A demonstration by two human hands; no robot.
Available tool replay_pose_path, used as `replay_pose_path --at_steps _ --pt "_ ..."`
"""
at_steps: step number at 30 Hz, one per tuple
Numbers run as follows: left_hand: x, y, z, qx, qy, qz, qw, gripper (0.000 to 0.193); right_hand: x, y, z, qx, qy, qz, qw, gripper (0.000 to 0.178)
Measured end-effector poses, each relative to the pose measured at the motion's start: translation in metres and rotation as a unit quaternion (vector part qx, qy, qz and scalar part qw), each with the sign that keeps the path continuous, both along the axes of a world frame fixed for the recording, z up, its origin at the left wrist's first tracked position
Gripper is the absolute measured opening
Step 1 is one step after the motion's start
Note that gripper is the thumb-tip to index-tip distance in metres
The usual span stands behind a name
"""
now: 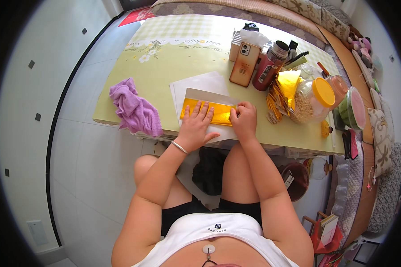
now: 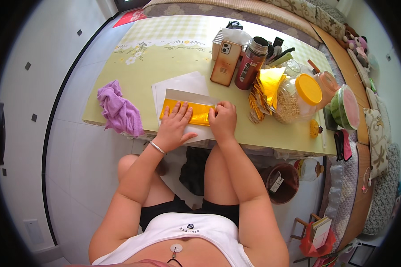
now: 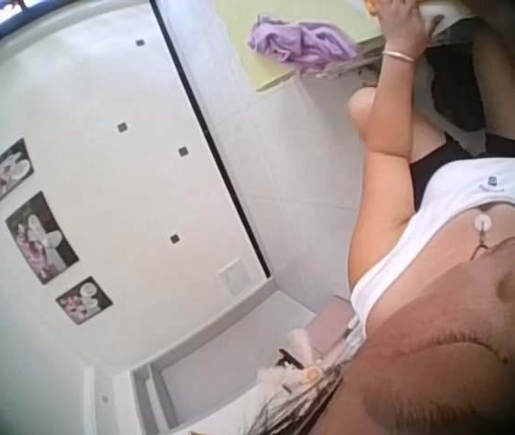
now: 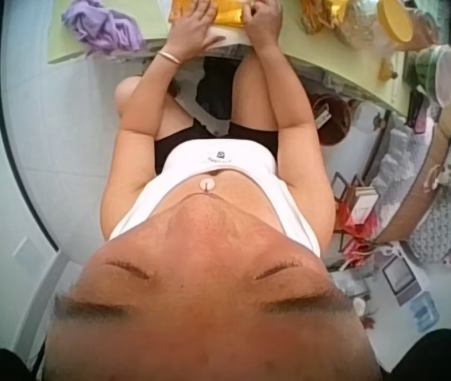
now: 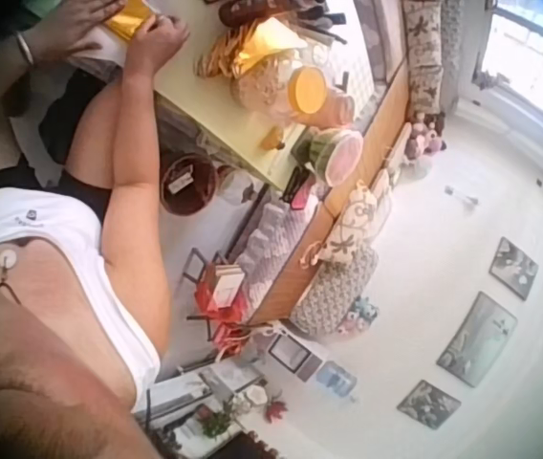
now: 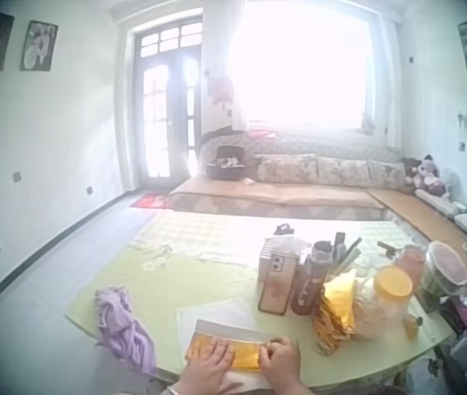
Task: The person sits on the floor and folds a sheet of white paper with a gold foil center into a smaller rectangular shape. They repeatedly fold the paper in half, crease the edges, and unfold it to check the alignment, continuing this process until the paper is compacted.
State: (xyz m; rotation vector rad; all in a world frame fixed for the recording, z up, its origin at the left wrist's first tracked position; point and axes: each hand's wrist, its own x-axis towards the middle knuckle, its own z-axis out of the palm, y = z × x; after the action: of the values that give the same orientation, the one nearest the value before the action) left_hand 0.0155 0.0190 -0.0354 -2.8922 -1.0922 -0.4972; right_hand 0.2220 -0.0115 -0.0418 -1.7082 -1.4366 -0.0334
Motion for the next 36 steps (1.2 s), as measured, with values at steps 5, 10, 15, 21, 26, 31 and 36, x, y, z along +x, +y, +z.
replay_pose_path --at_steps 5,10,15,21,26,31,36 --pt "-0.001 0.002 0.0 -0.004 0.009 -0.007 1.0 0.083 -0.001 -0.001 0.002 -0.005 -0.008 -0.001 1.0 0.015" --pt "-0.001 0.002 0.001 -0.001 0.019 -0.01 1.0 0.08 0.0 -0.002 0.003 -0.068 0.001 -0.016 0.998 0.017" --pt "0.0 0.0 0.006 -0.017 0.028 -0.013 0.999 0.083 -0.017 -0.015 0.009 -0.028 -0.231 0.008 0.973 0.058" --pt "-0.009 0.001 0.016 -0.062 0.082 -0.006 0.995 0.094 -0.02 -0.041 -0.005 -0.184 -0.263 0.201 0.926 0.083" --pt "-0.037 0.016 0.009 -0.138 0.089 0.108 0.981 0.099 0.016 -0.048 0.001 -0.183 -0.286 0.207 0.918 0.063" --pt "-0.042 0.016 0.015 -0.137 0.109 0.137 0.975 0.097 0.008 -0.04 0.032 -0.182 -0.315 0.195 0.911 0.039" --pt "-0.041 0.014 0.013 -0.098 0.057 0.144 0.983 0.09 0.003 -0.023 0.04 -0.137 -0.452 0.218 0.854 0.02"
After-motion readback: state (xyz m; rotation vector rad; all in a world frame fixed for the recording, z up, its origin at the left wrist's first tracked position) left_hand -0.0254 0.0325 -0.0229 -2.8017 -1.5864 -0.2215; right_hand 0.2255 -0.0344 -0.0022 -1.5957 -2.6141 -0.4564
